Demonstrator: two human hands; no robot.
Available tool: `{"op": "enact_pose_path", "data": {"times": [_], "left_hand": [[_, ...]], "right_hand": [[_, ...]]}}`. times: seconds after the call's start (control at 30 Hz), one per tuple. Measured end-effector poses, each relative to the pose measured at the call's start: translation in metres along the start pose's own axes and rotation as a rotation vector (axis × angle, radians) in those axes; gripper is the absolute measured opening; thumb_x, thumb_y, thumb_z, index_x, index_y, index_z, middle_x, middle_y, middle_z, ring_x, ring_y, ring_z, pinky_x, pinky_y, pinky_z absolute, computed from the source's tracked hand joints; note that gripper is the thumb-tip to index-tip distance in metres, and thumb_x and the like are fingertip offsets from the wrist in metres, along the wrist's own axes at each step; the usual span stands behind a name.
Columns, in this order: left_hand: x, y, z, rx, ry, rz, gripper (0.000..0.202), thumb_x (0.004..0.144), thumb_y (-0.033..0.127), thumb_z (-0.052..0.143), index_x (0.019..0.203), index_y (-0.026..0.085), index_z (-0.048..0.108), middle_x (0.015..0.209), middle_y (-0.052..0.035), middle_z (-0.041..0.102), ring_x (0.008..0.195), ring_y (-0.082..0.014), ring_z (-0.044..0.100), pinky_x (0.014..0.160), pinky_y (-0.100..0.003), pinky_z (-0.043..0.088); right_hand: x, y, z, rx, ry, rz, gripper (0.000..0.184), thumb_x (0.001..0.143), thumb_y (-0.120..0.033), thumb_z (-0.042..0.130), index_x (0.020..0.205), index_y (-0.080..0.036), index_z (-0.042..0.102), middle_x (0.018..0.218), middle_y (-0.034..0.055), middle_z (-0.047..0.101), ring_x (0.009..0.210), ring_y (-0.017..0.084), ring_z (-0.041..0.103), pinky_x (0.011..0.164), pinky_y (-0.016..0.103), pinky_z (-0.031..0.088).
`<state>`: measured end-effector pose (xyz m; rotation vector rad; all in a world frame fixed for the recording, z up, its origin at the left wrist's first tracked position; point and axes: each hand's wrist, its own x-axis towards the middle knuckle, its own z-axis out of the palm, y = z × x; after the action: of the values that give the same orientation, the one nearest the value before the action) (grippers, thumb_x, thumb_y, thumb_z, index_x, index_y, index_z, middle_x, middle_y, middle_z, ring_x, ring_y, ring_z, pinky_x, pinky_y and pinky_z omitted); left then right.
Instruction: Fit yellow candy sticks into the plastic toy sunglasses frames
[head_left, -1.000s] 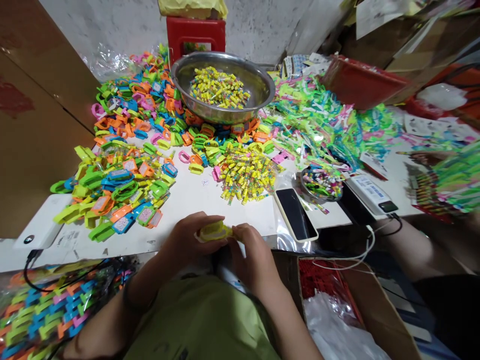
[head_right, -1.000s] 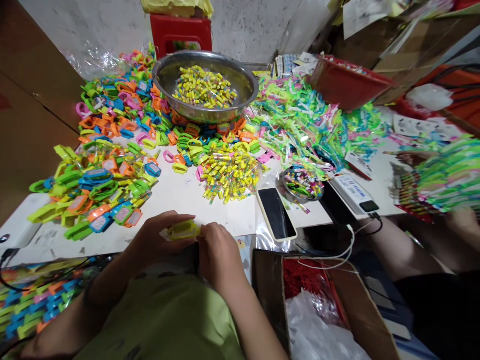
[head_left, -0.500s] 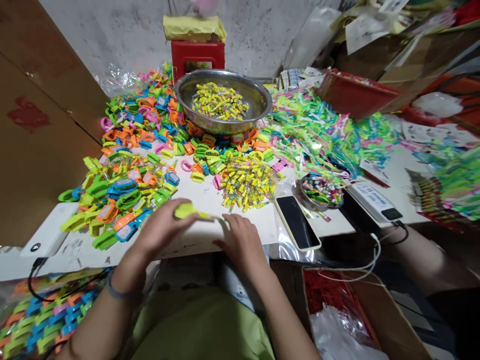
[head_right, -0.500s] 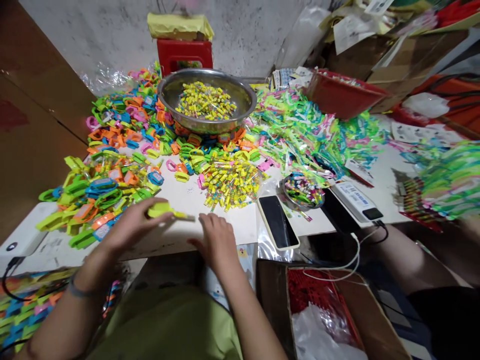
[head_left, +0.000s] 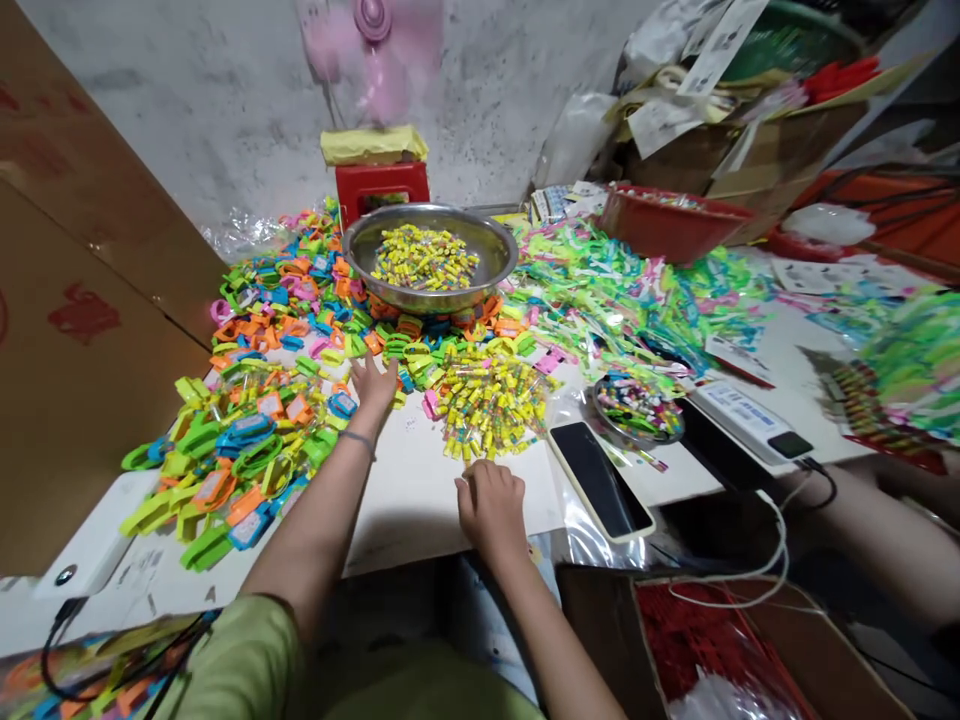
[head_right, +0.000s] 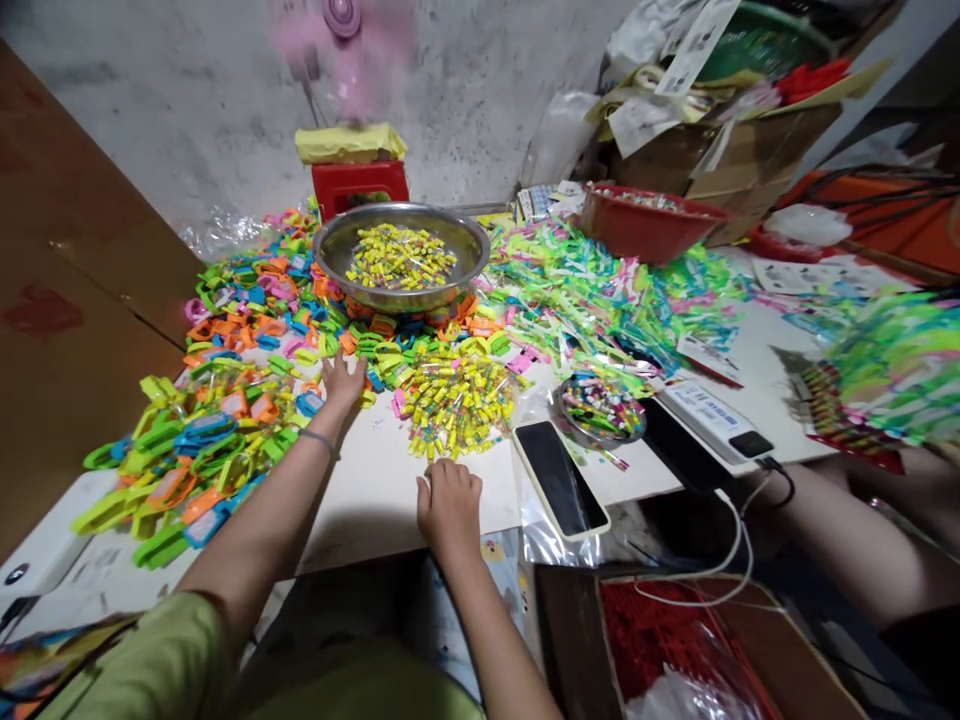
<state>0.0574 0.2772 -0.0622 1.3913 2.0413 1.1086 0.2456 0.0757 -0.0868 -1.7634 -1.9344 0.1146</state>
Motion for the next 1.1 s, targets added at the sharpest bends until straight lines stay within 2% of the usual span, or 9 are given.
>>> {"op": "enact_pose_path", "data": {"times": [0.07,0.17,0.23,0.33,0.53,0.73,0.83,0.97,1.1], "left_hand": [[0.016,-0.001,0.014,-0.058,0.049,-0.026,0.069,0.086,0.054,0.051,0.142,0.016,0.04,0.159,-0.0194,0.017,0.148,-0.0378,0.009,0.118,-0.055,0.01],[0.037,-0.001,0.02,-0.158,0.045,0.019,0.064,0.088,0.054,0.049,0.142,0.02,0.042,0.16,-0.0143,0.018,0.148,-0.0315,0.014,0.119,-0.045,0.018],[0.046,0.001,0.023,-0.214,0.019,0.069,0.059,0.09,0.051,0.047,0.14,0.019,0.045,0.157,-0.0142,0.027,0.145,-0.0282,0.024,0.117,-0.04,0.024],[0.046,0.002,0.027,-0.265,-0.034,0.135,0.051,0.088,0.047,0.052,0.129,0.017,0.056,0.142,-0.0142,0.048,0.135,-0.0258,0.041,0.114,-0.037,0.031],[0.014,-0.011,0.025,-0.315,-0.155,0.192,0.033,0.078,0.043,0.065,0.099,0.018,0.07,0.12,-0.0106,0.064,0.121,-0.0258,0.053,0.109,-0.039,0.037],[-0.039,-0.023,0.007,-0.367,-0.27,0.165,0.045,0.076,0.047,0.066,0.111,0.019,0.065,0.112,-0.009,0.068,0.109,-0.0251,0.061,0.099,-0.039,0.044],[-0.063,-0.024,0.0,-0.395,-0.296,0.17,0.046,0.077,0.045,0.066,0.114,0.018,0.064,0.105,-0.0082,0.069,0.101,-0.0222,0.064,0.094,-0.036,0.048],[-0.082,-0.025,-0.007,-0.443,-0.258,0.18,0.047,0.074,0.04,0.068,0.114,0.016,0.062,0.094,-0.0063,0.069,0.092,-0.0185,0.065,0.089,-0.032,0.048],[-0.085,-0.02,-0.021,-0.493,-0.182,0.169,0.048,0.075,0.038,0.067,0.115,0.013,0.06,0.08,-0.0023,0.064,0.077,-0.0148,0.062,0.081,-0.029,0.049]], "right_hand": [[0.0,0.002,0.0,0.02,0.006,0.006,0.002,0.089,-0.02,0.058,0.091,-0.02,0.059,0.094,0.0047,0.064,0.088,0.023,0.051,0.078,0.035,0.028],[0.001,0.002,0.001,0.021,-0.005,-0.014,0.01,0.089,-0.021,0.06,0.099,-0.024,0.061,0.102,0.0041,0.063,0.091,0.023,0.05,0.078,0.035,0.027],[0.001,0.003,0.002,0.022,0.002,-0.033,0.011,0.089,-0.023,0.061,0.099,-0.026,0.062,0.105,0.0036,0.062,0.093,0.023,0.05,0.077,0.036,0.026],[0.001,0.004,0.004,0.048,0.034,-0.042,0.005,0.089,-0.023,0.062,0.093,-0.023,0.061,0.098,0.004,0.062,0.09,0.023,0.05,0.077,0.035,0.026],[-0.001,0.006,0.007,0.026,0.068,-0.015,0.009,0.091,-0.019,0.054,0.082,-0.019,0.054,0.08,0.0046,0.059,0.078,0.023,0.047,0.071,0.033,0.027],[-0.002,0.007,0.009,0.042,0.07,-0.039,0.009,0.093,-0.015,0.048,0.095,-0.019,0.056,0.083,0.004,0.062,0.08,0.022,0.051,0.074,0.032,0.028],[-0.003,0.009,0.011,0.107,0.093,-0.019,0.008,0.093,-0.018,0.048,0.09,-0.019,0.055,0.08,0.0046,0.062,0.08,0.023,0.053,0.075,0.033,0.029],[-0.005,0.012,0.014,0.191,0.13,0.003,0.007,0.091,-0.02,0.047,0.088,-0.018,0.053,0.08,0.0061,0.062,0.08,0.023,0.054,0.077,0.034,0.033],[-0.007,0.015,0.015,0.254,0.155,0.012,0.007,0.091,-0.022,0.047,0.09,-0.019,0.054,0.083,0.0064,0.063,0.081,0.022,0.056,0.078,0.036,0.037]]}}
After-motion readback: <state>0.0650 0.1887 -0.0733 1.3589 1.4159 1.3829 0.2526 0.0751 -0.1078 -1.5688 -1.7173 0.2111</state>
